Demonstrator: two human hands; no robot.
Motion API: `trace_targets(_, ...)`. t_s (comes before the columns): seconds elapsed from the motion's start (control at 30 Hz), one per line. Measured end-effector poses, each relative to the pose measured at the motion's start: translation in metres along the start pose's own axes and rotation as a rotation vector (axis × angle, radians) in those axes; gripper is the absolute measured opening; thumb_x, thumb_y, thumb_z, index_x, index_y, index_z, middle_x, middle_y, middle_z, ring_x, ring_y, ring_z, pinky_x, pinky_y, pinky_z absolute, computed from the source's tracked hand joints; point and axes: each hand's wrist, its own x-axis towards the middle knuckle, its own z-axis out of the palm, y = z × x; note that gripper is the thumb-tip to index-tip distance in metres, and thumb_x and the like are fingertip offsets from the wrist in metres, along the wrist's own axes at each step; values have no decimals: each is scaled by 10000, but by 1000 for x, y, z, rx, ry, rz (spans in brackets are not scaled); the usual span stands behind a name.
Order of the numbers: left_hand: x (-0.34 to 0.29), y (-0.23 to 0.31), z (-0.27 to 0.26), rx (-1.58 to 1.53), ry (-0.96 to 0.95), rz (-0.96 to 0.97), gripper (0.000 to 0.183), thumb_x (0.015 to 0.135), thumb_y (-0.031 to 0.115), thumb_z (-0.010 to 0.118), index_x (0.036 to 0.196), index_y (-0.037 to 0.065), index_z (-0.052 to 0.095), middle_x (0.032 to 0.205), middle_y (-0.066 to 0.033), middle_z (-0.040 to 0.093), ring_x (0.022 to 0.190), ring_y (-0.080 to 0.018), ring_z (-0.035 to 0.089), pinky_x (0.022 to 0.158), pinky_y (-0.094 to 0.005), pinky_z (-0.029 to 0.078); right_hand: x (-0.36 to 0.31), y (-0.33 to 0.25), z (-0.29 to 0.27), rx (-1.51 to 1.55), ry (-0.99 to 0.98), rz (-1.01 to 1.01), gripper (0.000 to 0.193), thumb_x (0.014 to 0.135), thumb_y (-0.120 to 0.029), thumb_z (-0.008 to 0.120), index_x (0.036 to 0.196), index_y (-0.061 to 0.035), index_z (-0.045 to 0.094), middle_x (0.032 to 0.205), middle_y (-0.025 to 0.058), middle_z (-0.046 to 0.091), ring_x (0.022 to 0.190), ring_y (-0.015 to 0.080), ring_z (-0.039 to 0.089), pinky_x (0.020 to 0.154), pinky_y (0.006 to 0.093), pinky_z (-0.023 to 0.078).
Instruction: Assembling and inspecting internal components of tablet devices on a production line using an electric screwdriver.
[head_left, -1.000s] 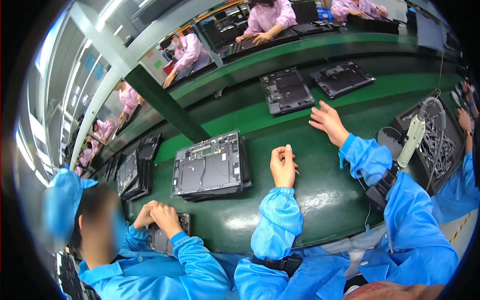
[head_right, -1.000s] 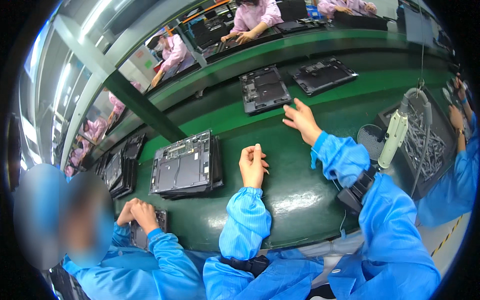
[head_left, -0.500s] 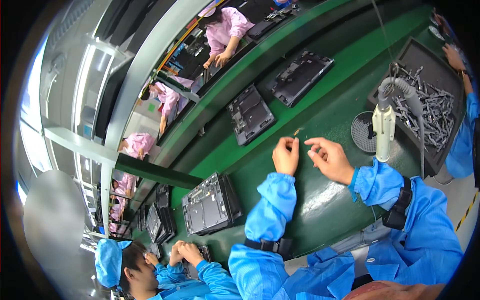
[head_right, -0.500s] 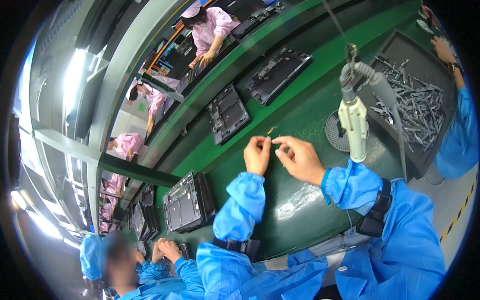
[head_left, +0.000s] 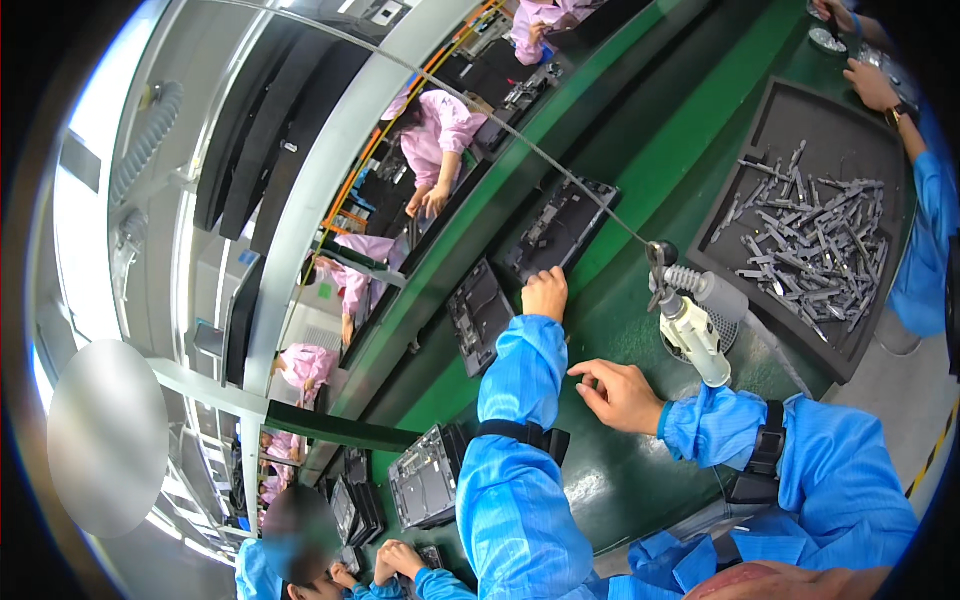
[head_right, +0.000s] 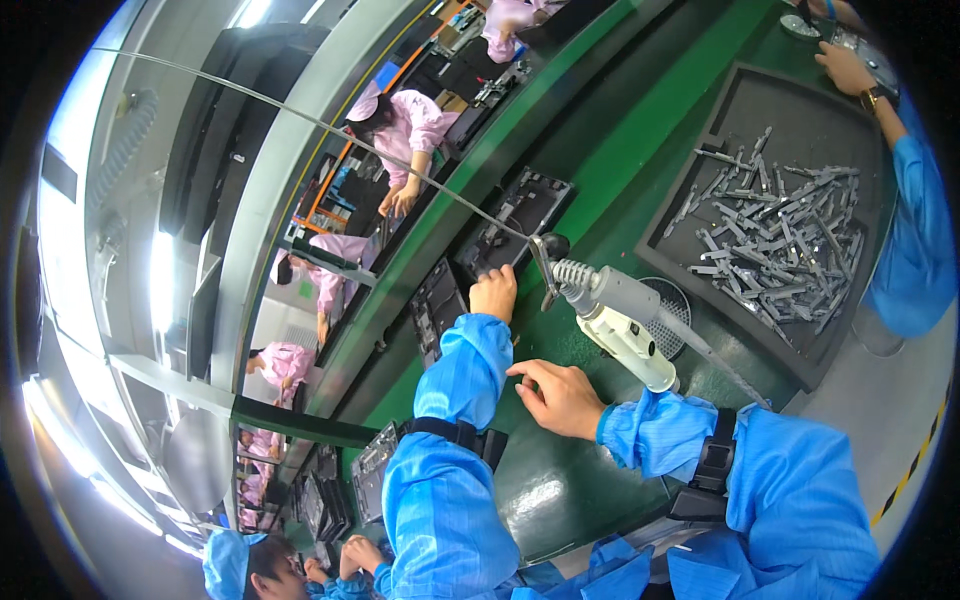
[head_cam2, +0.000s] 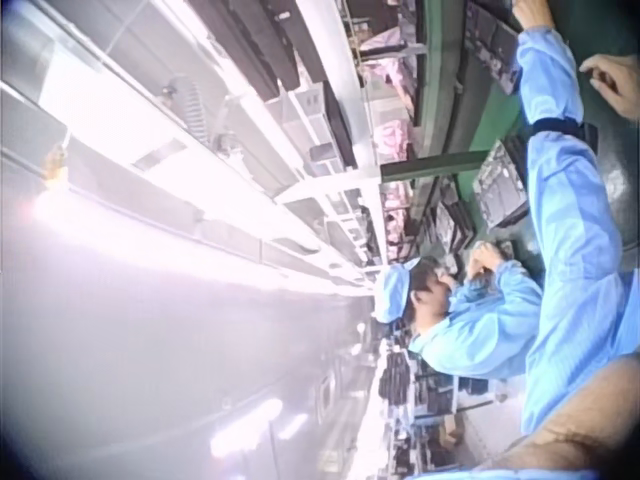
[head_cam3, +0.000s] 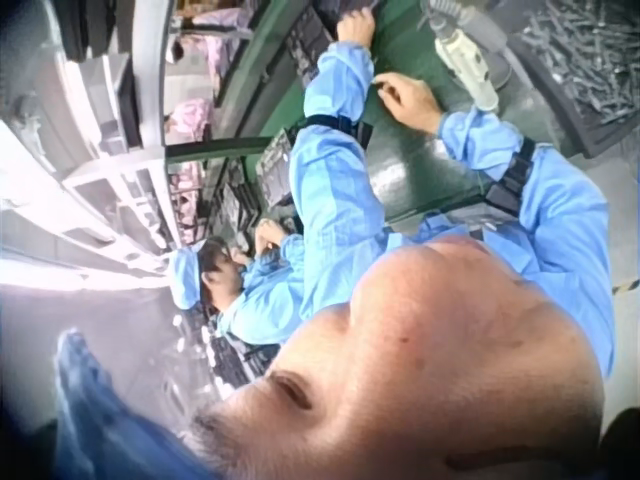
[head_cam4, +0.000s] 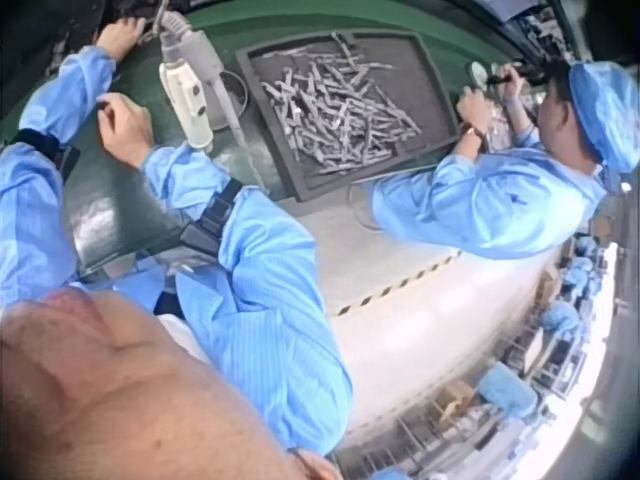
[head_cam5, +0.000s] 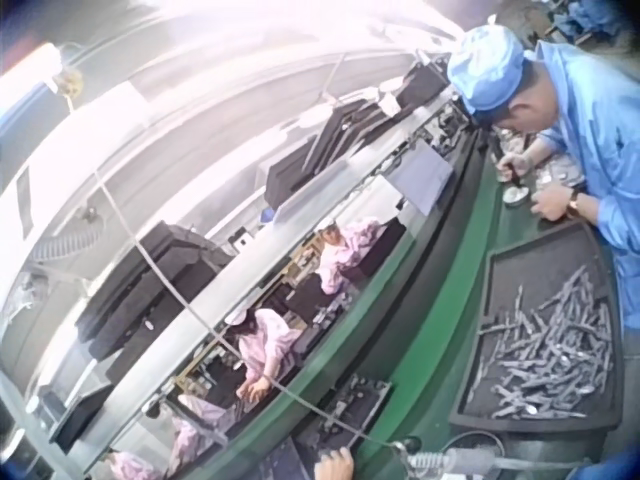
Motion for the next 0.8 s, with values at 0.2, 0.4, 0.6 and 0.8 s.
trace_targets(0.2, -7, -1, -37, -27, 86, 31, 238, 702, 107, 655, 876, 75, 495, 818, -80, 590, 801, -228, 608, 520, -329, 533, 1, 8, 1, 87, 135, 93, 231, 836, -61, 589, 1066, -44, 566, 728, 81, 597, 572, 194, 599, 546, 318, 480)
trace_targets(0.4, -53, 4, -122, -141, 168, -35, 279, 666, 92, 656, 881, 66, 480, 814, -76, 535, 845, -233, 554, 569, -324, 536, 2, 30, 7, 266, 203, 419, 425, 913, -203, 559, 1257, 8, 425, 890, 111, 635, 705, 185, 645, 639, 303, 517)
trace_targets(0.6, -122, 28, -198, -366, 186, -64, 295, 616, 88, 653, 866, 68, 498, 781, -65, 502, 792, -234, 519, 569, -311, 469, 20, 20, -8, 647, 282, 582, 857, 911, -364, 572, 1451, 10, 21, 1132, 161, 541, 908, 218, 610, 758, 328, 539)
trace_targets(0.8, -178, 60, -212, -516, 153, -130, 295, 625, 104, 682, 882, 68, 542, 779, -60, 517, 767, -232, 533, 594, -319, 479, 31, 24, -14, 480, 385, 294, 550, 768, -16, 565, 1278, 5, 359, 1102, 128, 542, 993, 188, 545, 865, 295, 447)
